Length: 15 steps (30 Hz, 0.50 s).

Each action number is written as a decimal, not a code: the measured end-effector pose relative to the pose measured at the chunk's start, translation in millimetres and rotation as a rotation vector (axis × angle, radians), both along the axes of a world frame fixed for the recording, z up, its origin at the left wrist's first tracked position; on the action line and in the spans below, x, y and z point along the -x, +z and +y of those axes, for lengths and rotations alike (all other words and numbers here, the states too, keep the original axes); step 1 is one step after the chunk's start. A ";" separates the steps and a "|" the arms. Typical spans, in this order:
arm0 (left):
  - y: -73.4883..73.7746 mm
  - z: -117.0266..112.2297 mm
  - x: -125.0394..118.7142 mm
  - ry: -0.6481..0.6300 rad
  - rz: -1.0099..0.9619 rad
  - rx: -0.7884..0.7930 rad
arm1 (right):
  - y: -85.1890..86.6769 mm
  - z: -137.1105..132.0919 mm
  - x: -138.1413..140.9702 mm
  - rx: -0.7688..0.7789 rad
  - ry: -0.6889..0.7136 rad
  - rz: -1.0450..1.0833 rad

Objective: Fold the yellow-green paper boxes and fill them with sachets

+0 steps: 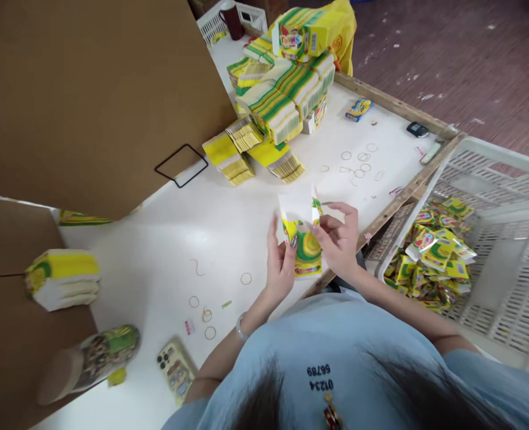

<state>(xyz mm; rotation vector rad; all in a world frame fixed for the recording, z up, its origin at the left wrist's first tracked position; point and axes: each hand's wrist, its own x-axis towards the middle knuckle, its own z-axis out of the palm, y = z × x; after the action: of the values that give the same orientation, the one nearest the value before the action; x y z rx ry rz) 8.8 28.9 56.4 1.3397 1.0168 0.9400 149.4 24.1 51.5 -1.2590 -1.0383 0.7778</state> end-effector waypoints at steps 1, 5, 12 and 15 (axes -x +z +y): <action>-1.4 -4.0 3.7 -0.014 -0.009 0.002 | -2.2 -5.8 -1.9 -0.014 0.014 -0.014; -5.4 -19.3 23.1 -0.180 -0.027 0.056 | -5.4 -32.4 -15.0 0.016 0.168 0.004; -8.5 -28.2 31.6 -0.198 -0.012 0.130 | -7.1 -52.8 -17.4 0.104 0.311 -0.090; -8.5 -26.9 27.9 -0.125 0.040 0.037 | -9.9 -52.7 -14.5 0.077 0.194 -0.126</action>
<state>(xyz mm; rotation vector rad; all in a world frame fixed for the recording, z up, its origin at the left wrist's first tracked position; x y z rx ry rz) -19.1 2.0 47.9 1.3793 0.9651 0.7999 163.9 -28.6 41.6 -1.2988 -1.2569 0.9026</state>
